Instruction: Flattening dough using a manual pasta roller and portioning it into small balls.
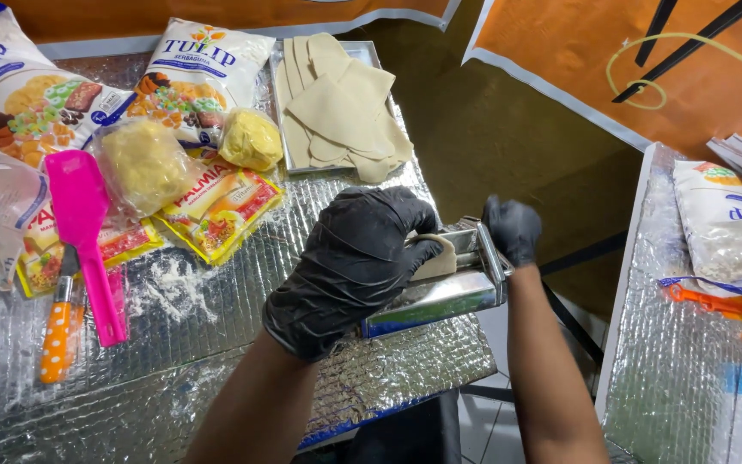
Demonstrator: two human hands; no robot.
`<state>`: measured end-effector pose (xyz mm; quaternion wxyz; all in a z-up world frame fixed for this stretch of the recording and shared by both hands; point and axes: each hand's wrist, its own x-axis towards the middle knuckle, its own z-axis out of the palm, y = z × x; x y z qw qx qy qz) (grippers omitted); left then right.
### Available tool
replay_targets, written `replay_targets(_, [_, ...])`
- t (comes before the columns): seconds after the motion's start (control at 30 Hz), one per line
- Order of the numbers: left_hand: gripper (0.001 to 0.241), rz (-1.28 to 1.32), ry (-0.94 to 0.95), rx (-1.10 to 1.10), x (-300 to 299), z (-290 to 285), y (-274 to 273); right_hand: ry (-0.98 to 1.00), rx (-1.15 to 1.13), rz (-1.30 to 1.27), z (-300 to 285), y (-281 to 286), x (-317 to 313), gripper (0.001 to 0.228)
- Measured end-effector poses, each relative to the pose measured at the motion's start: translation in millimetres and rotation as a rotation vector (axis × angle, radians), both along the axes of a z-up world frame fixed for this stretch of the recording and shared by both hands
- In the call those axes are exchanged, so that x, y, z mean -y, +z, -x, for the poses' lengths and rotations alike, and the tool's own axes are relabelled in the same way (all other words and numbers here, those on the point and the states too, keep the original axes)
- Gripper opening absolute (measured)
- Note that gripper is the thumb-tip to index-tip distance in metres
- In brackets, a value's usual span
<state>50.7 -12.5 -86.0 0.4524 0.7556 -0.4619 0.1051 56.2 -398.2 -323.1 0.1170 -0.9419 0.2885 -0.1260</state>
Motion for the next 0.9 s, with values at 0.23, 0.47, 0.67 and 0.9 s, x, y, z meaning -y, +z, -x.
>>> replay_targets(0.23, [0.012, 0.026, 0.006, -0.092, 0, -4, -9, -0.122, -0.066, -0.001, 198, 71, -95, 0.053])
replay_targets(0.47, [0.012, 0.032, -0.004, -0.067, 7, -11, -17, 0.257, 0.572, 0.153, 207, 200, -84, 0.063])
replay_targets(0.67, [0.01, 0.067, 0.086, 0.01, 3, -14, -16, 0.247, 0.409, 0.845, 35, 158, 23, 0.032])
replay_targets(0.9, [0.015, 0.037, 0.172, 0.015, -4, -13, -9, -0.039, -0.151, -0.129, 14, -2, -6, 0.073])
